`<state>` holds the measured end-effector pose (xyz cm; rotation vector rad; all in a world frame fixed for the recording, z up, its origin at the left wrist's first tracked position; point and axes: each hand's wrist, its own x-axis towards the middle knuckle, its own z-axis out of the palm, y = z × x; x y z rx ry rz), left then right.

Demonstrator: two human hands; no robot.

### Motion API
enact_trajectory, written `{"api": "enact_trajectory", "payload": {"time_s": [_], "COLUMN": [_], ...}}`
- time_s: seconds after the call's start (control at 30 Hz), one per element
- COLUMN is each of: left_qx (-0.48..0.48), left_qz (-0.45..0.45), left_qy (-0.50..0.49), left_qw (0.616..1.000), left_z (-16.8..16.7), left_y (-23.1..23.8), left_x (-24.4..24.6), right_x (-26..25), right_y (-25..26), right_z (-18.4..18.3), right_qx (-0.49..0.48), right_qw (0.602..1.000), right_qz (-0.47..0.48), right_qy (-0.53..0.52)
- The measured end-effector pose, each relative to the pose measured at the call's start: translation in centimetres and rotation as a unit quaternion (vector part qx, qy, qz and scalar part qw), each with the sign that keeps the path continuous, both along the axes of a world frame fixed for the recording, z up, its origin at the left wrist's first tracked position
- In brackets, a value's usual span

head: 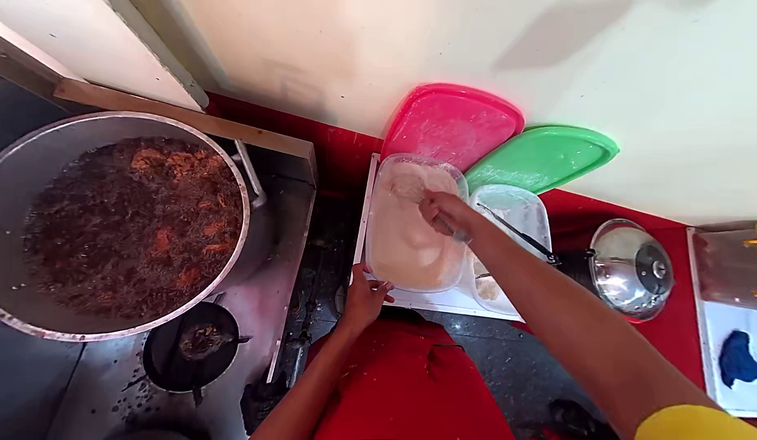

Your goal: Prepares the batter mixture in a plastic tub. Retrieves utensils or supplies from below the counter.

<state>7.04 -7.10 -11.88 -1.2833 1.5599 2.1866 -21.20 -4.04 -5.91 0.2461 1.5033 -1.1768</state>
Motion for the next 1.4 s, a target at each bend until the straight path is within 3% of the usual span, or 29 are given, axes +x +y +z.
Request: {"api": "enact_trajectory", "payload": {"time_s": [0.07, 0.13, 0.17, 0.23, 0.3, 0.43, 0.5, 0.57, 0.63, 0.7, 0.77, 0.87, 1.07, 1.17, 1.23, 1.3, 1.4], "left_qx": [0.003, 0.003, 0.003, 0.004, -0.001, -0.004, -0.005, -0.006, -0.006, -0.002, -0.003, -0.006, -0.019, -0.018, -0.019, -0.022, -0.019], "left_qz": [0.005, 0.008, 0.010, 0.009, 0.001, -0.004, -0.003, -0.011, -0.019, -0.011, -0.004, -0.001, -0.021, -0.012, -0.006, 0.007, 0.019], "left_qy": [0.000, 0.001, 0.000, -0.001, 0.000, -0.003, 0.001, 0.000, -0.004, 0.000, 0.002, 0.002, 0.013, 0.012, 0.012, 0.014, 0.013], "left_qw": [1.000, 1.000, 1.000, 1.000, 1.000, 1.000, 1.000, 1.000, 1.000, 1.000, 1.000, 1.000, 1.000, 1.000, 1.000, 1.000, 1.000], "left_z": [-0.1, -0.4, -0.4, -0.2, -0.2, -0.6, -0.8, -0.8, -0.7, -0.7, -0.6, -0.6, -0.8, -0.8, -0.8, -1.1, -1.1], "left_y": [0.0, 0.0, 0.0, 0.1, 0.0, 0.0, 0.2, 0.0, -0.1, -0.1, -0.1, 0.0, -0.2, 0.0, 0.3, 0.5, 0.6], "left_x": [0.0, 0.0, 0.0, 0.1, 0.0, 0.3, 0.4, 0.2, 0.2, 0.2, 0.0, -0.2, -0.2, -0.2, 0.0, 0.0, 0.0], "right_x": [-3.5, -5.2, -4.8, -1.8, -0.5, -3.3, -1.2, 0.3, -1.1, -1.5, 1.1, 4.1, 7.7, 7.2, 4.7, 5.3, 8.8], "right_y": [2.3, 4.6, 4.4, 1.0, -1.7, 2.4, 0.6, -2.3, -1.7, -0.5, -1.5, -3.3, -0.4, -0.2, -1.7, -2.3, 0.0], "right_z": [-0.2, -0.1, 0.6, 2.0, 2.9, 2.1, 1.8, 2.4, 2.7, 2.6, 2.5, 2.0, 5.1, 4.8, 3.9, 4.1, 4.1], "right_qx": [-0.191, -0.279, -0.251, -0.098, -0.011, -0.148, -0.098, -0.037, -0.044, -0.029, 0.055, 0.105, 0.172, 0.157, 0.146, 0.152, 0.162], "right_qw": [0.959, 0.919, 0.937, 0.992, 1.000, 0.974, 0.990, 0.997, 0.994, 0.995, 0.993, 0.957, 0.820, 0.802, 0.838, 0.856, 0.821], "right_qz": [-0.148, -0.194, -0.182, -0.081, -0.022, -0.148, -0.100, -0.061, -0.071, -0.088, 0.003, 0.185, 0.502, 0.546, 0.478, 0.431, 0.509], "right_qy": [-0.147, -0.197, -0.158, -0.009, 0.003, -0.092, 0.000, -0.018, -0.064, -0.028, 0.101, 0.195, 0.213, 0.185, 0.217, 0.240, 0.201]}}
